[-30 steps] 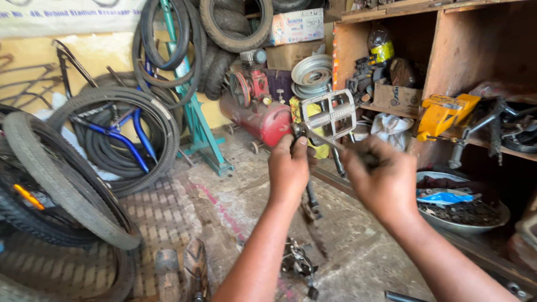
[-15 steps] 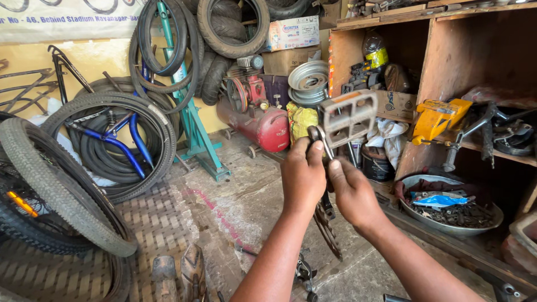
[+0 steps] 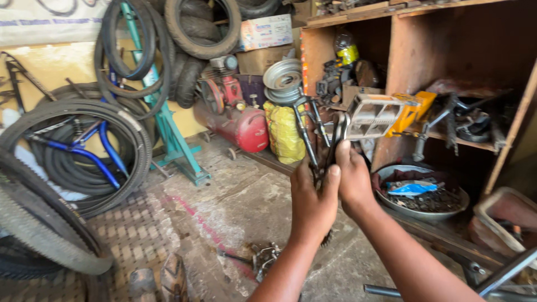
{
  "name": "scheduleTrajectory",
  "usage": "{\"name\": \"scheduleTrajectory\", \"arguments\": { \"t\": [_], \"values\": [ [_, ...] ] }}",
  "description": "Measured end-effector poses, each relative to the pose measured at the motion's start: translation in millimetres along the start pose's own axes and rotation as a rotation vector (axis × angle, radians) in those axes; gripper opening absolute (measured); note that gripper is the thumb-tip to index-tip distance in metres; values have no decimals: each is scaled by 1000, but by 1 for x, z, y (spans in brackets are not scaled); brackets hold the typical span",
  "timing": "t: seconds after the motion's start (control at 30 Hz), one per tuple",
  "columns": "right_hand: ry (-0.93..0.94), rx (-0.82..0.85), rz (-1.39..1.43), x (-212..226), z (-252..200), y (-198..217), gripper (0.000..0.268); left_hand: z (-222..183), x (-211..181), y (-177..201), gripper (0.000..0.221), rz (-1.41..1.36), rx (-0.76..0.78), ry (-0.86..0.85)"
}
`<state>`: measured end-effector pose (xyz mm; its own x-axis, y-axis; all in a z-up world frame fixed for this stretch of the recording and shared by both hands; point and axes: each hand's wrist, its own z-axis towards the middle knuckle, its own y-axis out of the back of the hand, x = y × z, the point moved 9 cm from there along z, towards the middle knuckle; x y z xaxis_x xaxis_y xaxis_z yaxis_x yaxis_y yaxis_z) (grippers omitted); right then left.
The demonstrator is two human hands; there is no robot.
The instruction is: The person uses a hammer and a wrench to detach a pedal from a bicycle crank arm while working on the floor of a repair shop.
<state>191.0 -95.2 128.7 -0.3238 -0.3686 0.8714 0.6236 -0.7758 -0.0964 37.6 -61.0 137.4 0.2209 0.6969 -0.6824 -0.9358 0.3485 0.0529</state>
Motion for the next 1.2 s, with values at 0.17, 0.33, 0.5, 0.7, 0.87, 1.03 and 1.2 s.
{"name": "scheduleTrajectory", "arguments": {
  "t": [0.17, 0.33, 0.5, 0.7, 0.87, 1.03, 1.2],
  "values": [
    [-215, -73, 120, -13, 14, 32, 58, -29, -12, -20, 68, 138, 157, 115],
    [-136, -78, 9, -16, 29, 48, 57, -37, -34, -25, 65, 173, 119, 45],
    [-221, -159, 185, -29, 29, 54, 57, -44, -33, -29, 38, 224, 99, 16],
    [-114, -158, 295, -38, 32, 56, 58, -40, -6, -38, 27, 187, 154, 140],
    [-119, -209, 180, -48, 41, 65, 61, -51, -20, -45, 42, -64, 235, -101],
    [-341, -238, 318, -75, 32, 59, 58, -56, 23, -56, 38, -110, 303, 276],
    [-129, -268, -89, -59, 33, 65, 70, -58, 27, -55, 39, -203, 285, 276]
  ]
}}
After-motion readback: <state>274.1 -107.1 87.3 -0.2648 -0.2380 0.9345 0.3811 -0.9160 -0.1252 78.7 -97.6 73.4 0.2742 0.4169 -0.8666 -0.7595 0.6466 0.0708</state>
